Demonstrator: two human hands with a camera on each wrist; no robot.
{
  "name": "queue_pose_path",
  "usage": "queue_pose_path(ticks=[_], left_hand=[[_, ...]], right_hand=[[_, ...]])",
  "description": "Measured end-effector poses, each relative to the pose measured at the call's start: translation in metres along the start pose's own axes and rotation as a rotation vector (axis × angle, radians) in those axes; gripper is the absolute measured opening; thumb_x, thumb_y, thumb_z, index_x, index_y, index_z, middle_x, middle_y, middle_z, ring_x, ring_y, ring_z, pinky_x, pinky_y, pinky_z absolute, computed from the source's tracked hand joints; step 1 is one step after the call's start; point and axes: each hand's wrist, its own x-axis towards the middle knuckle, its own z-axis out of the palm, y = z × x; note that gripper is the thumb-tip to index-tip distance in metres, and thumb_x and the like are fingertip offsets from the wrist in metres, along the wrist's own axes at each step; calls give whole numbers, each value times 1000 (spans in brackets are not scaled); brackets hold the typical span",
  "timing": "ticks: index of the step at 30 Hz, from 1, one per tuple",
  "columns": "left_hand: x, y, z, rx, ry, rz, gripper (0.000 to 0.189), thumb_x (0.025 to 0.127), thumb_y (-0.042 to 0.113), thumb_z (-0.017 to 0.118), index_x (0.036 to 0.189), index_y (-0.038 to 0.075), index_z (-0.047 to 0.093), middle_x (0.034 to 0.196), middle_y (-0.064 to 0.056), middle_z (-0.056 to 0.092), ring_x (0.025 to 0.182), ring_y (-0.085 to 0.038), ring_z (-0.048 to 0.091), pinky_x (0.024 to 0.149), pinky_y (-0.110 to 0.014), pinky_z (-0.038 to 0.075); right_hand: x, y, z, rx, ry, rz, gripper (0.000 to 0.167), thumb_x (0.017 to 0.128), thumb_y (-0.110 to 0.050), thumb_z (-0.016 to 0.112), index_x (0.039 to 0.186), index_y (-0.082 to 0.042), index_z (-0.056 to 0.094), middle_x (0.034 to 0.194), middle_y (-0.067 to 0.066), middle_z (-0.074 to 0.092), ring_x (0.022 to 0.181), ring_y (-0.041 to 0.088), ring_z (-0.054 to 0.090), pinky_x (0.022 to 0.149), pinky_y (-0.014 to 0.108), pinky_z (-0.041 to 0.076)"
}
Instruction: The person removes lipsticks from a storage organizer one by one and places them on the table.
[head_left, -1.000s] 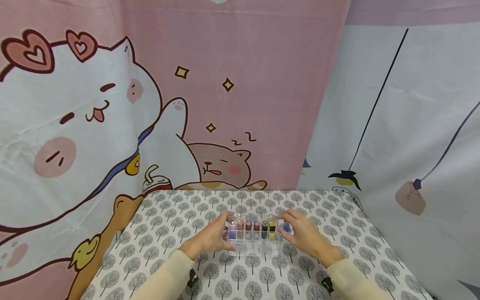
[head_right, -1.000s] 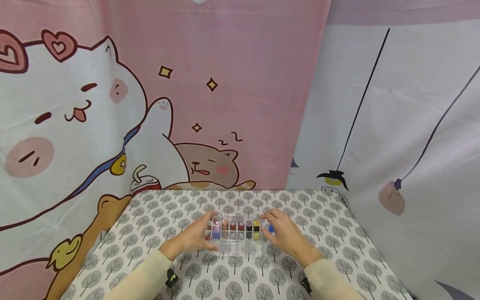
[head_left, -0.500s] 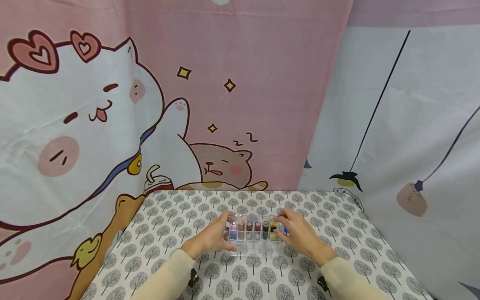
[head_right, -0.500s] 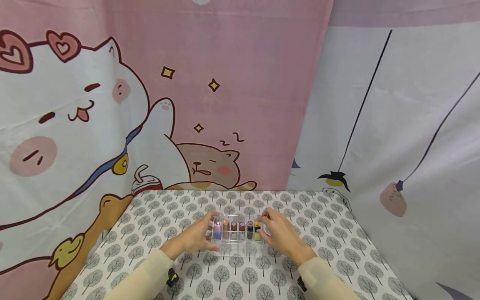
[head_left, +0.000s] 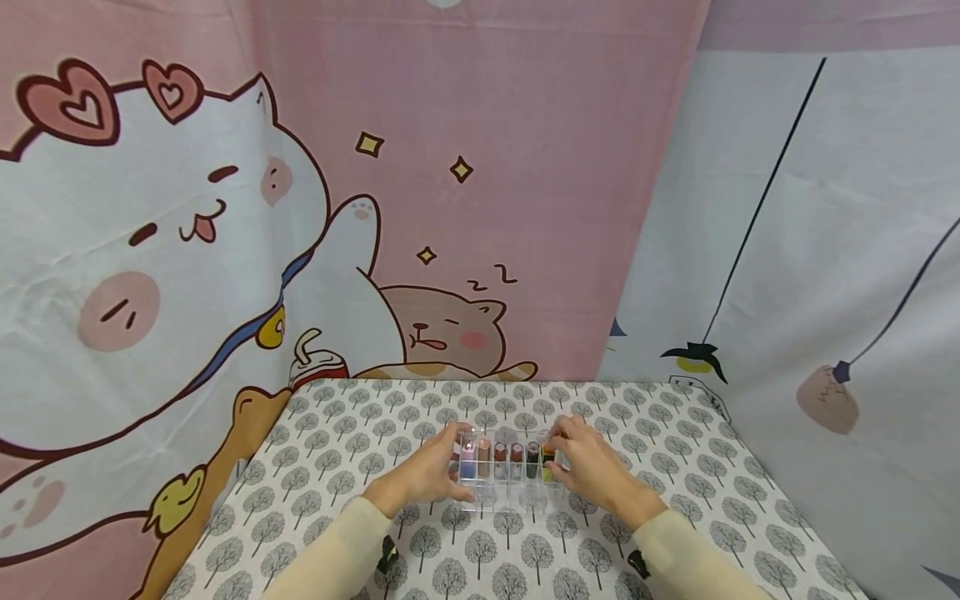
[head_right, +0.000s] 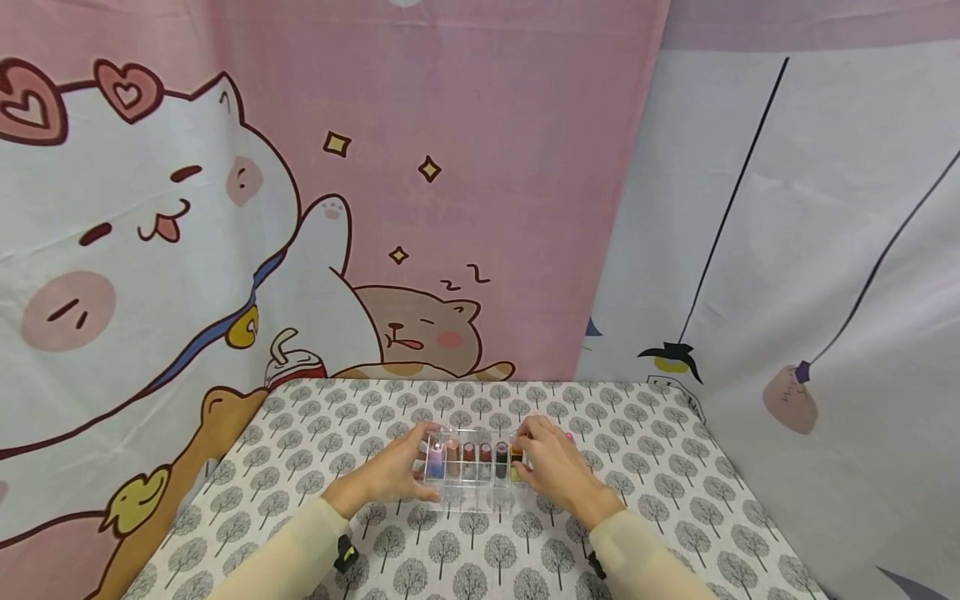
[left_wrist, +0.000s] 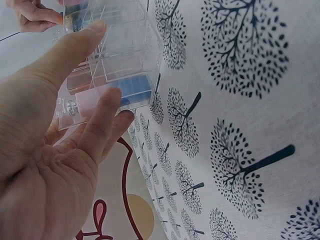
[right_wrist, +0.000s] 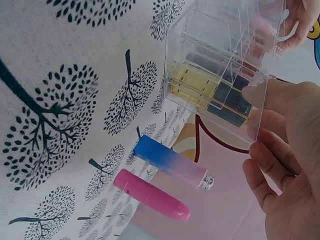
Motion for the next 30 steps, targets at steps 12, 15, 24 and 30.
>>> queue_pose_path(ticks=[12, 15, 24, 30], left_hand=[[0, 0, -1, -32, -2, -18, 122, 78, 16, 109, 175, 11, 36, 136, -14, 73, 114, -28, 77, 90, -33, 70], [0, -1, -1, -38, -1, -14, 122, 78, 16, 109, 176, 12, 36, 136, -12, 73, 113, -26, 77, 90, -31, 70], [0, 0, -1, -48, -4, -12, 121, 80, 17, 109, 175, 12, 35, 137, -14, 73, 107, -20, 76, 85, -27, 67], [0, 0, 0, -47, -6, -22, 121, 80, 17, 109, 176, 13, 34, 135, -12, 73, 107, -23, 76, 85, -27, 67]], right_hand=[[5, -2, 5, -62, 30, -13, 26, 84, -15, 105, 100, -13, 85, 105, 1, 84, 99, 19, 72, 89, 42, 69], [7, -1, 7, -64, 51, -26, 28, 82, -13, 106, 97, -13, 83, 101, 1, 83, 96, 19, 70, 86, 40, 68], [10, 3, 8, -10, 19, -19, 27, 86, -6, 102, 107, -9, 86, 106, 3, 83, 99, 20, 72, 86, 35, 71], [12, 1, 6, 6, -11, 9, 27, 86, -6, 102, 109, -9, 87, 107, 3, 83, 100, 19, 70, 86, 31, 70]])
